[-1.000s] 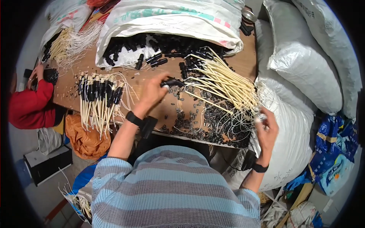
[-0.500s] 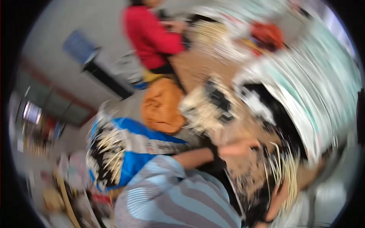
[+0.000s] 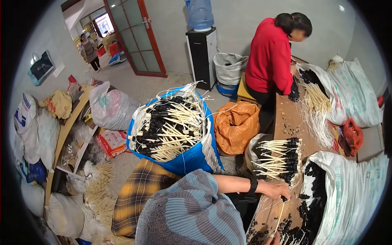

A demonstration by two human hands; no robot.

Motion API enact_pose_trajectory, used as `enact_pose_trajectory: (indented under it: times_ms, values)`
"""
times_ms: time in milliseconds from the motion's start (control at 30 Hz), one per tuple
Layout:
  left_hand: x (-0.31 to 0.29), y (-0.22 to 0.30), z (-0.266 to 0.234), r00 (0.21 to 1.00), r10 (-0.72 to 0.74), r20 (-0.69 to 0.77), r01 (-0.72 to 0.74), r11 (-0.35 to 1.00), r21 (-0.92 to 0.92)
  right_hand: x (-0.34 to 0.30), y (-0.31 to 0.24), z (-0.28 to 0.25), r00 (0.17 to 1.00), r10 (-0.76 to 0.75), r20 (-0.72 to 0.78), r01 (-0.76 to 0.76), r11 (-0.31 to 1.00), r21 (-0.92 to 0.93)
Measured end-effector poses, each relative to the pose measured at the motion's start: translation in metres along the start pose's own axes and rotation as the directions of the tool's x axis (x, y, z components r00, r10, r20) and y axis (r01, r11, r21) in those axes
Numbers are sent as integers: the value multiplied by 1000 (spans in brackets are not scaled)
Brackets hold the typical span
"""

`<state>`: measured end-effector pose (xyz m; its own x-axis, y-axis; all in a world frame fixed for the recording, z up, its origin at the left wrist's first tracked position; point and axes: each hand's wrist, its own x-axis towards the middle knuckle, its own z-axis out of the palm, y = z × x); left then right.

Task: The person assembles components by hand, picking up a black plastic part and a white cord, threading the cord through the part, and sliding it onto a thin wooden stick. Each completed assembly is then placed onto a growing pile on the table.

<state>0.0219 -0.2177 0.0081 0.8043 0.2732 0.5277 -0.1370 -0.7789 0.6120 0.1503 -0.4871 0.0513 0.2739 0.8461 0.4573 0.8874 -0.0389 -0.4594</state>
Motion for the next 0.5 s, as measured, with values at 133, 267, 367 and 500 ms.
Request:
enact_pose_trajectory:
  times_ms: [133, 267, 367, 500]
  values:
    - [7, 0, -21, 990, 20, 142, -12, 998, -59, -8, 3, 8, 999, 42, -6, -42, 999, 8]
    - [7, 3, -15, 994, -15, 105, 27, 993, -116, -16, 10, 8, 968, 251, 22, -251, 950, 189]
    - [3, -5, -1, 978, 158, 133, -152, 987, -59, 1, -16, 2, 996, -89, -10, 89, 995, -48]
    - [4, 10, -7, 988, 105, 116, -112, 992, 64, 6, -36, -6, 992, 127, -20, -125, 991, 53]
